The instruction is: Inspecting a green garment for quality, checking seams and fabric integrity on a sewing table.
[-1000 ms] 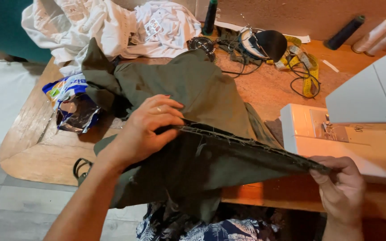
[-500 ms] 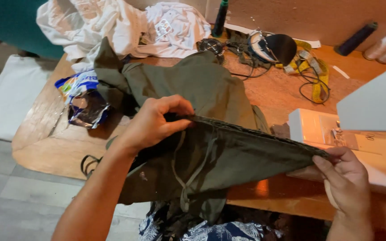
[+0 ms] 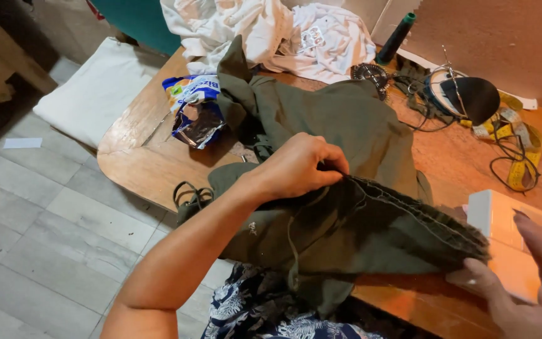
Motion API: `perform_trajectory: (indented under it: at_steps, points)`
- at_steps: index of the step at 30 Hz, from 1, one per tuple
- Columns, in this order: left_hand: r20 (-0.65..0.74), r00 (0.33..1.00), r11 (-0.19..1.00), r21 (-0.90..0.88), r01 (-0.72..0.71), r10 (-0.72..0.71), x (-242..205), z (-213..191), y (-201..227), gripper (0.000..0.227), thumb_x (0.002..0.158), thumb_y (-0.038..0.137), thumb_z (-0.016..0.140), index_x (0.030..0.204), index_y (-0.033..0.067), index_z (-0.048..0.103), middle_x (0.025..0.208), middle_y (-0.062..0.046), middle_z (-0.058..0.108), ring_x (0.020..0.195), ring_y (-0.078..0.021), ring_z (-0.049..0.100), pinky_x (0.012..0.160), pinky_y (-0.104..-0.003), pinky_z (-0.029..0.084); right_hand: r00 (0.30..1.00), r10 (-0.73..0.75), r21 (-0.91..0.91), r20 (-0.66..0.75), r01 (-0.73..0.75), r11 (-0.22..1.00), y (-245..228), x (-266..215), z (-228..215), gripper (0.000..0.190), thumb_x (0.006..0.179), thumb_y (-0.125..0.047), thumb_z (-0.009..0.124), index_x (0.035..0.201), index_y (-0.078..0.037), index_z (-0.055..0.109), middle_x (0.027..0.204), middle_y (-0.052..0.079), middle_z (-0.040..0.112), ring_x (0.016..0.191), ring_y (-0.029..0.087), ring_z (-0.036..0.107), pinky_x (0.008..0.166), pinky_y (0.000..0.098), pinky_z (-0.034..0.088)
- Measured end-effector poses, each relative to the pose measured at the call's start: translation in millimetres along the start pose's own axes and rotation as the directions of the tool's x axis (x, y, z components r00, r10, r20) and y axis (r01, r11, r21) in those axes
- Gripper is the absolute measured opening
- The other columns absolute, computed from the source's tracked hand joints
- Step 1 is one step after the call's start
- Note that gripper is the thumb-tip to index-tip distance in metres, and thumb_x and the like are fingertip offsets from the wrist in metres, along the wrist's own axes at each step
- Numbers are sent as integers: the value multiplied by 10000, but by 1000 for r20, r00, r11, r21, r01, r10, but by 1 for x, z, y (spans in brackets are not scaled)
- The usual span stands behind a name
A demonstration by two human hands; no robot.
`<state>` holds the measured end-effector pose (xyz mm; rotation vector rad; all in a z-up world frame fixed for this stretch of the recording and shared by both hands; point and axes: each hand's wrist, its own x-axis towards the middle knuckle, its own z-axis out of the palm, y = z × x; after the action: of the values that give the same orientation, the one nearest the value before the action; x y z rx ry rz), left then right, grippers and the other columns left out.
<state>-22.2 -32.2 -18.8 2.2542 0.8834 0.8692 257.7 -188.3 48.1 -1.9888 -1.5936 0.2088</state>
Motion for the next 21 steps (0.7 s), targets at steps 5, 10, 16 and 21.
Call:
perform_trajectory:
  at_steps: [5,10,16,21]
  points:
    - [29,1000,995,98,-3,0,7,9,15,97,809,187,681,877,151,740,710,-86,700,741,-324,647,702,-430,471,795,-592,55,133,591,805,-37,36,57,728,724,-350,777,1344,-36,560,1413,204,561,1372,350,478,1179,470,315]
    - [-19,1000,984,178,-5,8,-2,5,13,154,797,208,641,926,190,723,796,-106,704,819,-338,642,707,-465,475,649,-735,113,197,729,675,-30,83,118,373,783,-240,772,1136,-129,734,1172,38,737,1244,265,597,1168,530,308]
    - [-147,984,994,6,107,-105,-48,-54,28,370,944,269,647,1273,120,569,1283,-77,650,1216,-246,591,1026,-371,423,673,-734,236,91,702,672,-16,58,107,167,718,-20,759,883,-47,755,935,55,772,1003,213,714,1148,517,418]
    - [-281,957,904,424,59,69,-89,-27,-9,171,845,193,804,956,138,686,830,7,646,770,-233,563,631,-382,460,717,-696,265,26,666,697,17,39,110,182,765,31,685,934,-15,736,998,90,752,1039,242,710,1178,529,442]
